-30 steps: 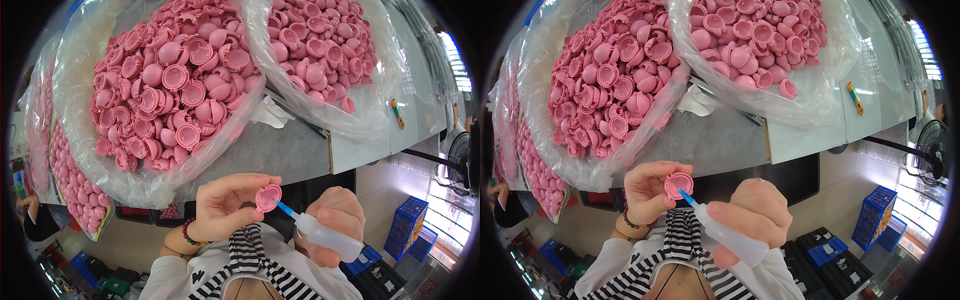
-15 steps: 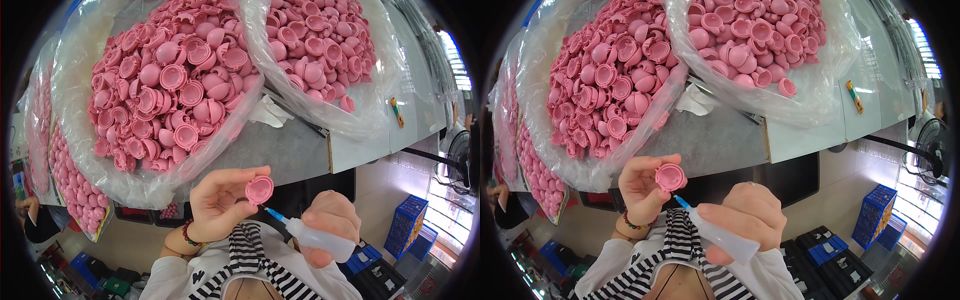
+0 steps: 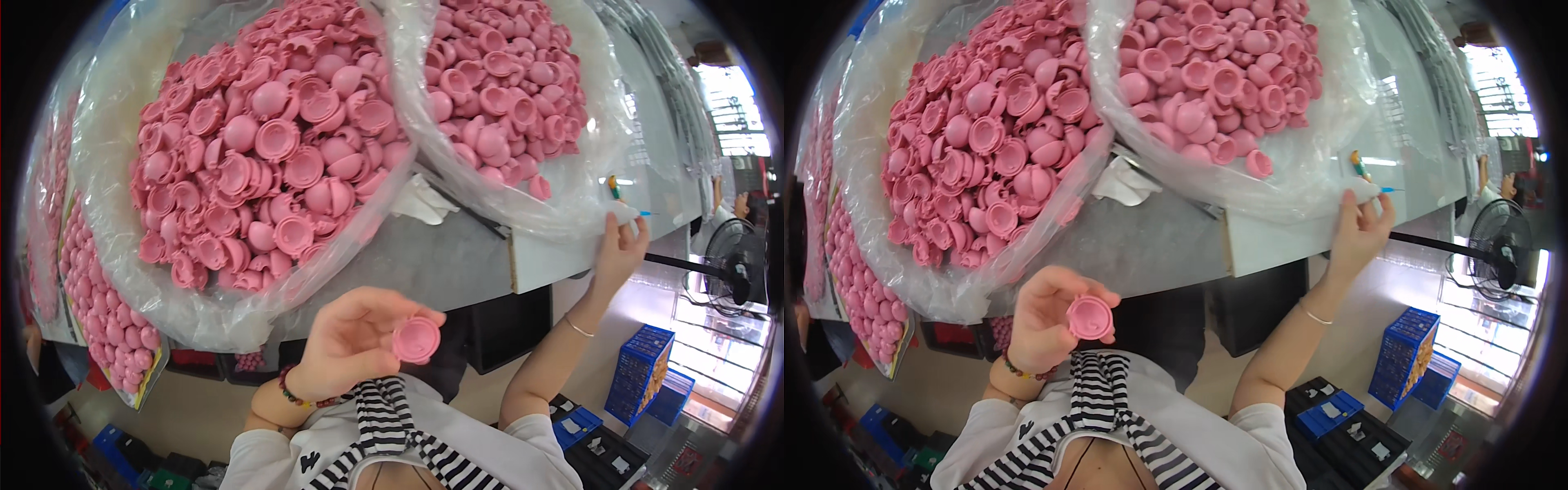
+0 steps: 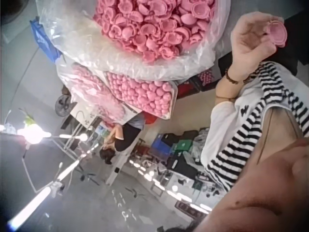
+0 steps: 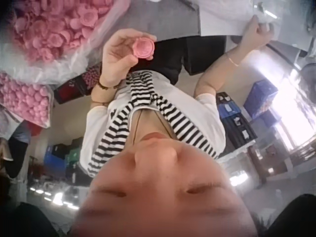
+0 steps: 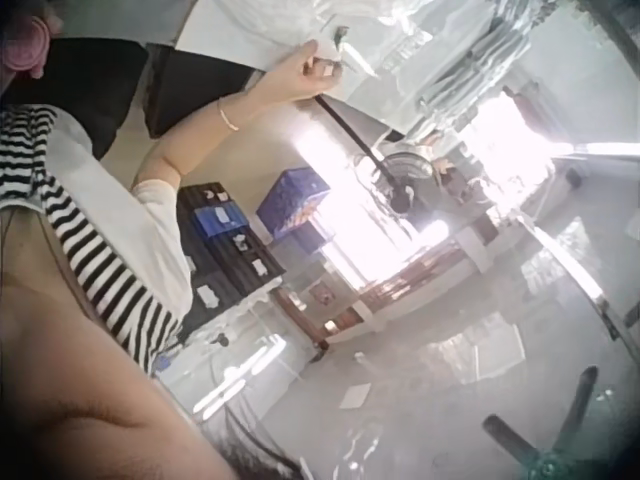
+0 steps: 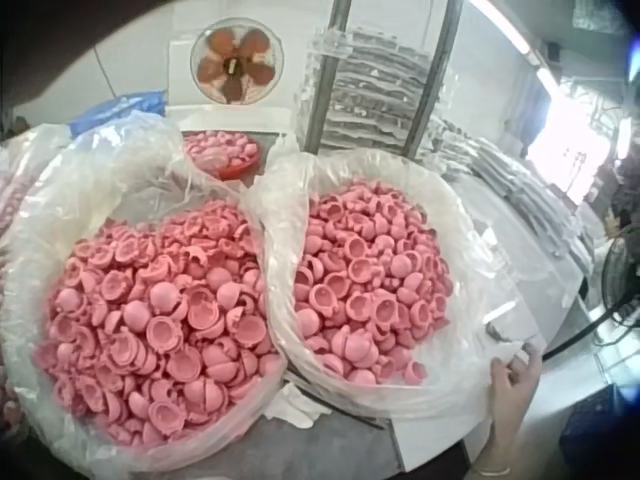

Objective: The person applies adhesive onto plastic toy shell halves using a squeeze bottle, presses the matching pieces together to assemble them, and places the finished parts onto a tray.

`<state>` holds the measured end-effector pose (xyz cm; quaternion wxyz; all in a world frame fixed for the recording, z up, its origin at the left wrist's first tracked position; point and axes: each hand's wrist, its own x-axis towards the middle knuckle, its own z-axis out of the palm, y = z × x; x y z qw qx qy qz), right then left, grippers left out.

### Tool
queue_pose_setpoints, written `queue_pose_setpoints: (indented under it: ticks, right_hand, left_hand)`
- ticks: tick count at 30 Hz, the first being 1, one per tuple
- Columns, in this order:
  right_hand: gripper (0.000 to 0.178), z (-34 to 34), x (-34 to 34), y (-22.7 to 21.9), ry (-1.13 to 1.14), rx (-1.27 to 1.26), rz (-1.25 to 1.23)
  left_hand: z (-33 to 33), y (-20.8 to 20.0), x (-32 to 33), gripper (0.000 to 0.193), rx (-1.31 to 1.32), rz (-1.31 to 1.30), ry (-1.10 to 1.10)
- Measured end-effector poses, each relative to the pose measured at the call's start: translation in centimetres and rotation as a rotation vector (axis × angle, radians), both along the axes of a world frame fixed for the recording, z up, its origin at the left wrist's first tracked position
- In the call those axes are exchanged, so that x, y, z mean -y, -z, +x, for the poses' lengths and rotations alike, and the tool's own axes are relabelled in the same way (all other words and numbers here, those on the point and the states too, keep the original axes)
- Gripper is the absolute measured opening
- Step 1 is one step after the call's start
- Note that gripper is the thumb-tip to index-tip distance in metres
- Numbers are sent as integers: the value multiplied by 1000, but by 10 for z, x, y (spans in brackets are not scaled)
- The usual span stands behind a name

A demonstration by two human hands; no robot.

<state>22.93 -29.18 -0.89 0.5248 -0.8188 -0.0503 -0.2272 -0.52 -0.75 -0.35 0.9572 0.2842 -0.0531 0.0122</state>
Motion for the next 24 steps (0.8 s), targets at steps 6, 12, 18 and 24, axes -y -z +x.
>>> queue_pose_setpoints:
  ticks: [6, 12, 18, 24]
  right_hand:
    - [36, -33, -39, -28, 111, 472, -307]
    - [28, -26, -104, -41, -414, 60, -663]
    - [24, -76, -103, -52, -672, 10, -196]
    - [41, -113, -129, -30, -679, 90, -616]
  left_hand:
    - [3, -11, 3, 37, 45, 405, -274]
    - [2, -12, 7, 37, 55, 397, -233]
    - [-3, -8, 3, 38, -12, 322, -264]
    - [-2, -8, -4, 39, -1, 337, -256]
